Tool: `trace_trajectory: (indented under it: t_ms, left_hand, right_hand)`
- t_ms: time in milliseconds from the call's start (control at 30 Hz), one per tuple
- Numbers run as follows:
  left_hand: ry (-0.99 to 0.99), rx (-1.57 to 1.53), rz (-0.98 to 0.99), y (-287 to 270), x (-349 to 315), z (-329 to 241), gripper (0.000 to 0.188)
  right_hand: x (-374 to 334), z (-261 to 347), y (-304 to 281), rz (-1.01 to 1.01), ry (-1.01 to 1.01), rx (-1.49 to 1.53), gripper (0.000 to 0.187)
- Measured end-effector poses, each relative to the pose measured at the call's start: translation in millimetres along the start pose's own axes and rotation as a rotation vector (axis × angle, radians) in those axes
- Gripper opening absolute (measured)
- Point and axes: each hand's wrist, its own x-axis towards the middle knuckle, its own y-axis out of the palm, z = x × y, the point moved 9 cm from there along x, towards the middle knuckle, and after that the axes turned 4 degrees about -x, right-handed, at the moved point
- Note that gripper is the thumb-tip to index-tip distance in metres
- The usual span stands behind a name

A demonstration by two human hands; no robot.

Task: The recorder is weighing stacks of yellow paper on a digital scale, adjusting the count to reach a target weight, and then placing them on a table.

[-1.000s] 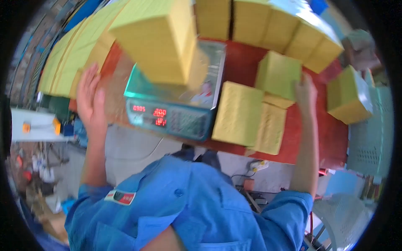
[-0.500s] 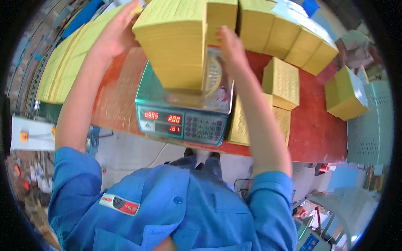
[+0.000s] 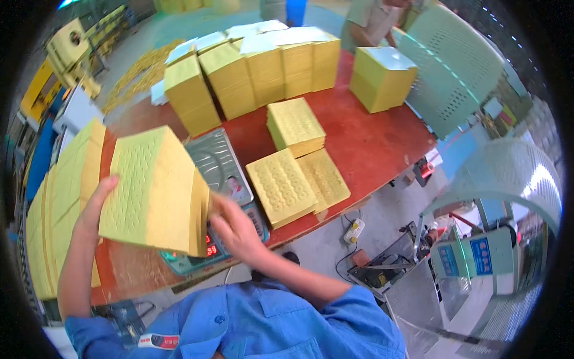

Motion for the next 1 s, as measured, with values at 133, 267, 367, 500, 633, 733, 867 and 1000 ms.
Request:
trace_trajectory:
  t_ms: [133,267,367,500,633,733,867,1000]
  left_hand:
    - [-0.019,0.033,0.107,5.5,18.0,-2.6,0.064]
    - [0.016,0.046,0.057,1.0,24.2,0.4,0.06]
    - [0.058,0.06,-0.002,7.7,12.8,6.4,0.057]
    - [0.294,0.001,-0.086,4.2,2.3,5.7,0.05]
    - [0.376,-0.209,-0.175,108.1,18.5,-28.6,0.044]
    - [0.555,-0.09,0.097,190.8,70.5,-62.1,0.036]
    - [0.301,-0.363,0.233,342.2,173.8,-51.2,0.044]
    - [0.187,-0.217,0.299,413.8,285.6,-32.7,0.063]
  right_hand:
    - [-83.8,-82.2,46.4,0.297,0.87,0.623,0.044]
    - [-56.7,-80.0,69.8,0.32,0.721,1.098,0.049]
    - [-55.9,-77.5,63.0,0.278,0.719,1.071,0.046]
    - [-45.0,-12.1,-5.9,0.319,0.649,0.632,0.049]
    - [2.7,12.1,-124.6,0.113,0.314,0.382,0.049]
    - [52.3,15.1,-235.7,0.023,0.365,0.259,0.043]
    - [113.6,-69.6,-363.2,-0.211,0.347,0.552,0.04]
    - [148.3,-139.8,-443.8,-0.229,0.516,0.509,0.043]
